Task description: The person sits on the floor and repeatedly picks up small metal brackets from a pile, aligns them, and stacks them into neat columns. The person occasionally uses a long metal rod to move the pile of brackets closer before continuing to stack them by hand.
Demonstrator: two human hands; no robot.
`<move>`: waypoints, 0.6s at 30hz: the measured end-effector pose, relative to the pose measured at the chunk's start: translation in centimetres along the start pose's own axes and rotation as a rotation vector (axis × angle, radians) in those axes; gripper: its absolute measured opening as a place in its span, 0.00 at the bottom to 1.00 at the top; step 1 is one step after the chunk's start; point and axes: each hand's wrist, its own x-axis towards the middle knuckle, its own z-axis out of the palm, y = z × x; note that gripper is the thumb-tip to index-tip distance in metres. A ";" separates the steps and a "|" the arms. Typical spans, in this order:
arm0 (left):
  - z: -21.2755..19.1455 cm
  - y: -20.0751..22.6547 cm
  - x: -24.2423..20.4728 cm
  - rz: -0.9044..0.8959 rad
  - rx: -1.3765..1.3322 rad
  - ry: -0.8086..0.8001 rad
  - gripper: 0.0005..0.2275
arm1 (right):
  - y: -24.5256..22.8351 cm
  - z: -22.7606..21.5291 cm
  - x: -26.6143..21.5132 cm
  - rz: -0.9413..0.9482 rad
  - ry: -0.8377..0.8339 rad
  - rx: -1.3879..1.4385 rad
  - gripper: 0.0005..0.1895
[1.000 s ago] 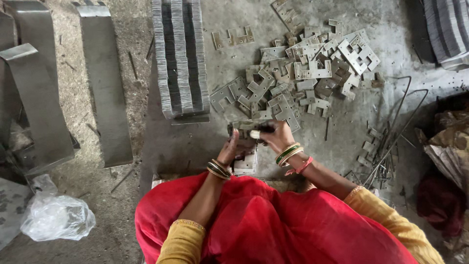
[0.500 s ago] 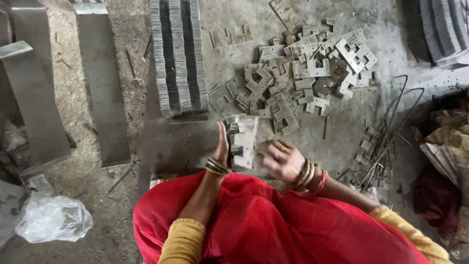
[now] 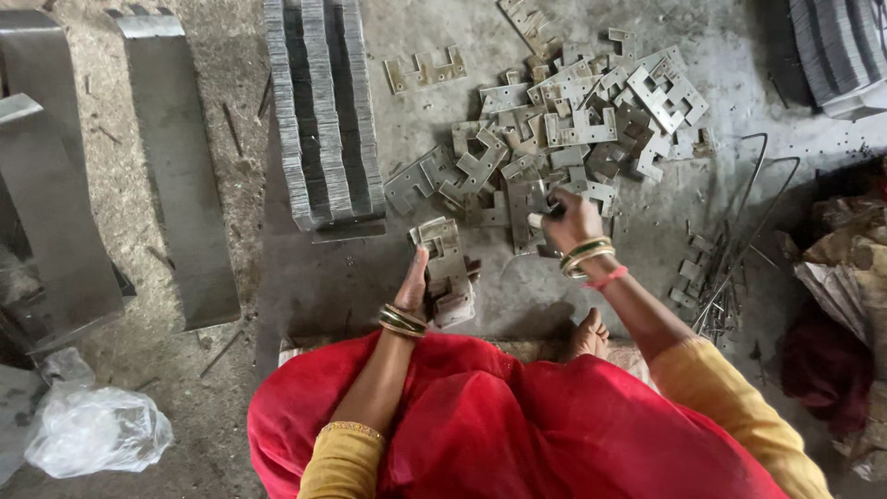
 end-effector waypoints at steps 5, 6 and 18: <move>-1.4 -1.4 1.5 -0.003 0.015 0.024 0.35 | 1.0 0.0 -0.4 -0.140 -0.311 0.378 0.25; -1.8 -1.7 1.7 0.015 0.003 0.038 0.35 | 0.9 0.5 -0.3 -0.069 -0.271 0.193 0.24; -4.7 -2.9 3.0 0.007 0.039 0.025 0.19 | 0.4 1.4 -0.6 0.018 -0.158 -0.521 0.23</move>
